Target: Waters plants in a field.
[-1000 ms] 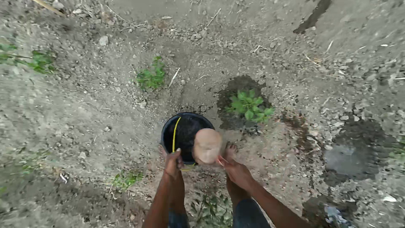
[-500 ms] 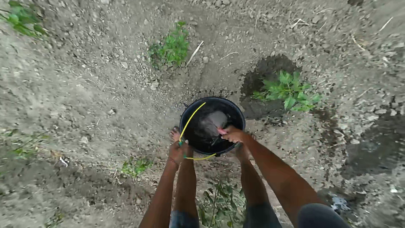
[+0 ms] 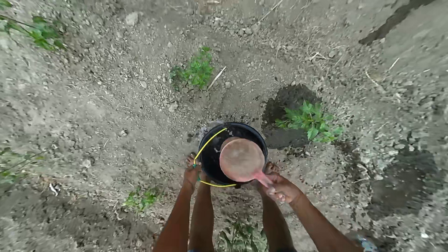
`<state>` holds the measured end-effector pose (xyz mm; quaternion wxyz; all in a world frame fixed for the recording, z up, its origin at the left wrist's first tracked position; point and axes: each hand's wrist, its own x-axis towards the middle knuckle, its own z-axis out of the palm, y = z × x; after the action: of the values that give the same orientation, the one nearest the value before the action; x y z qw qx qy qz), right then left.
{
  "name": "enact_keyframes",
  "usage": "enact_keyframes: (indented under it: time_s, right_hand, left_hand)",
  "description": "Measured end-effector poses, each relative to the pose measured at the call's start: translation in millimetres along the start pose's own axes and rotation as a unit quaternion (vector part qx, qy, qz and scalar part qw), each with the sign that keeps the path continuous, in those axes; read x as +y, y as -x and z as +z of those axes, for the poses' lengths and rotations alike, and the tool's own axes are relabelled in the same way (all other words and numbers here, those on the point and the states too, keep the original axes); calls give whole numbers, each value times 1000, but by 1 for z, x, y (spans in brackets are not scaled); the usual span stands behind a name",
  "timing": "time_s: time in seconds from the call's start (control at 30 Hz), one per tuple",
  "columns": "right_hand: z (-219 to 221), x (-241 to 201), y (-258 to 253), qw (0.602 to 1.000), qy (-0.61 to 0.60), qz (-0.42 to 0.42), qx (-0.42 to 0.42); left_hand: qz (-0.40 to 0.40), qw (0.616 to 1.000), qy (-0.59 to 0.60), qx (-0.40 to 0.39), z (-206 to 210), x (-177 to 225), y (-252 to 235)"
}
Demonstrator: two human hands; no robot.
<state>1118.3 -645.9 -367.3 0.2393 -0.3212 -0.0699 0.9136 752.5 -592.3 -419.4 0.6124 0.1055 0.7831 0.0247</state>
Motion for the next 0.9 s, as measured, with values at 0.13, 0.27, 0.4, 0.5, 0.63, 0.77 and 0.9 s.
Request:
enact_keyframes:
  time_s: [0.13,0.27,0.4,0.5,0.63,0.77,0.9]
  right_hand:
    - [55,-60,-27,988,53,-71,130]
    - [62,-121,-96,959,101,-72,256]
    - [48,-170,-175,927,149,-46,341]
    - [45,-195,-217,912,162,-38,375]
    - [62,-211,-249,900,155,-49,404]
    - [82,-219,-269,882,175,-56,434]
    - [94,-221,-279,857,223,-50,462]
  left_hand:
    - [6,997,69,-26,4,4,25]
    - [11,992,102,-68,7,2,44]
    - [35,987,109,-110,10,-15,47]
    - [47,986,100,-123,13,-21,46]
    - [28,984,84,-153,4,1,67]
    - [19,977,65,-204,-1,17,81]
    - [27,970,57,-233,1,16,76]
